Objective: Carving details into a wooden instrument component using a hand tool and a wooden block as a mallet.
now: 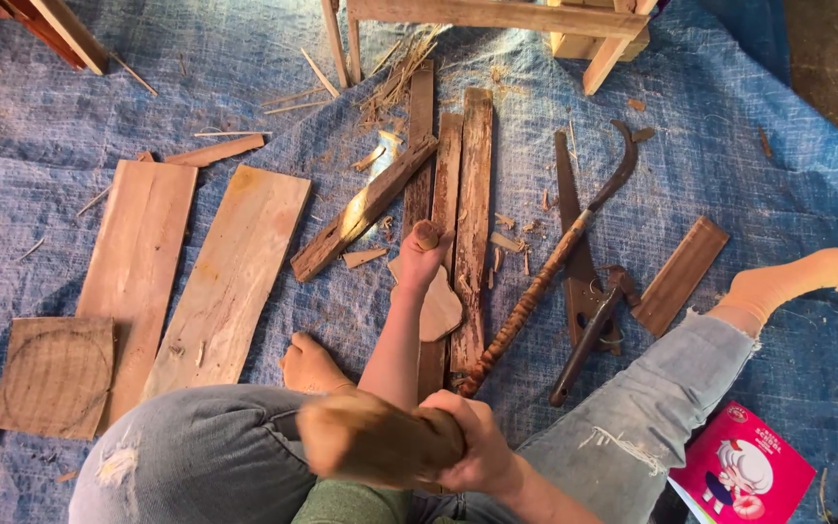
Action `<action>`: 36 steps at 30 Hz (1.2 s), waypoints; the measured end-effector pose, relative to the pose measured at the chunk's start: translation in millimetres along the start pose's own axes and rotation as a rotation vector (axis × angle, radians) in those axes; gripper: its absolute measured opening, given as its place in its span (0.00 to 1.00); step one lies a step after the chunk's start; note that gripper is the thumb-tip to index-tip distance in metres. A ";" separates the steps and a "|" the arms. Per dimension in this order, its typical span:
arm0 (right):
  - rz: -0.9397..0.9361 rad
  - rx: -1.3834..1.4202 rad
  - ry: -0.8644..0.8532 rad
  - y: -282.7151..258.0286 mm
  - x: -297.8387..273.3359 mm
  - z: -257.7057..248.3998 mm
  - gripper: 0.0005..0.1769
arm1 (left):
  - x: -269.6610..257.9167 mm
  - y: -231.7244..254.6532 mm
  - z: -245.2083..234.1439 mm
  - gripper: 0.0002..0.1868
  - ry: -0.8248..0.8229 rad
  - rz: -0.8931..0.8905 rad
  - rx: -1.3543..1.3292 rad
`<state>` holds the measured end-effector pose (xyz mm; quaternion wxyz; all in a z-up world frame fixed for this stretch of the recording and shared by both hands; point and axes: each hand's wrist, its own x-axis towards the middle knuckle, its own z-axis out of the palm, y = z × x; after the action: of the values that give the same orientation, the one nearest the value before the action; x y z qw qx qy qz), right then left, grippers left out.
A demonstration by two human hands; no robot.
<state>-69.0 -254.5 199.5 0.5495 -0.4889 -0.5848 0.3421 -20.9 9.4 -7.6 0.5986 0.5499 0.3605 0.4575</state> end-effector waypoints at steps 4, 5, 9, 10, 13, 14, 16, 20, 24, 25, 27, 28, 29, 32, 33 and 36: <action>-0.039 -0.004 -0.016 2.7 2.8 4.9 0.29 | 2.8 8.2 -2.0 0.08 -0.026 -0.038 -0.036; -0.008 -0.013 -0.033 7.1 0.1 5.2 0.31 | 2.7 9.1 -1.8 0.08 -0.026 -0.026 -0.036; 0.140 -0.073 0.033 25.2 -9.2 -1.3 0.35 | 2.0 9.8 -2.6 0.09 0.001 -0.042 -0.028; 0.138 -0.075 0.033 28.9 -13.7 -4.5 0.35 | 1.4 10.1 -1.7 0.09 0.001 -0.040 -0.030; 0.178 0.076 0.176 48.5 -20.9 -24.0 0.19 | 2.4 8.2 -0.3 0.09 -0.035 0.084 -0.128; 0.249 -0.116 0.218 60.2 -22.2 -35.8 0.16 | 1.5 4.7 0.6 0.08 0.003 0.042 -0.056; 0.316 -0.315 0.253 72.6 -23.7 -58.5 0.15 | -0.2 -2.2 4.9 0.09 0.045 0.002 0.010; 0.718 -0.383 0.323 62.3 -7.3 -91.7 0.38 | -5.9 12.2 11.9 0.05 -0.025 0.057 -0.121; 0.319 -0.483 0.510 6.9 34.9 -103.2 0.40 | -13.6 74.4 17.9 0.16 0.052 0.046 -0.083; 0.324 -0.481 0.509 -6.4 40.0 -107.0 0.40 | -17.2 76.4 16.4 0.16 0.053 0.041 -0.081; -0.122 -0.561 0.471 -32.5 56.2 -115.7 0.15 | -15.8 84.4 13.2 0.20 0.043 0.051 -0.103; -0.128 -0.562 0.473 -15.6 54.4 -125.5 0.15 | -15.6 80.8 13.6 0.20 0.042 0.057 -0.104; -0.189 -0.768 0.307 1.3 52.8 -135.4 0.19 | -15.4 77.1 13.9 0.20 0.041 0.060 -0.102; 0.289 -1.061 0.009 87.8 45.4 -136.1 0.27 | -6.6 16.9 13.9 0.19 0.018 0.036 -0.135; 0.837 -1.103 -0.110 122.4 42.1 -131.8 0.35 | -2.5 -11.3 14.4 0.18 -0.002 0.009 -0.171; 0.905 -0.906 -0.019 48.6 57.4 -116.2 0.35 | -5.5 -44.7 14.5 0.14 -0.047 -0.021 -0.122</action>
<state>58.8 -202.1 190.5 0.0844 -0.8682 -0.4118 0.2636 -2.3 0.5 -50.2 0.6441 0.5191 0.3237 0.4592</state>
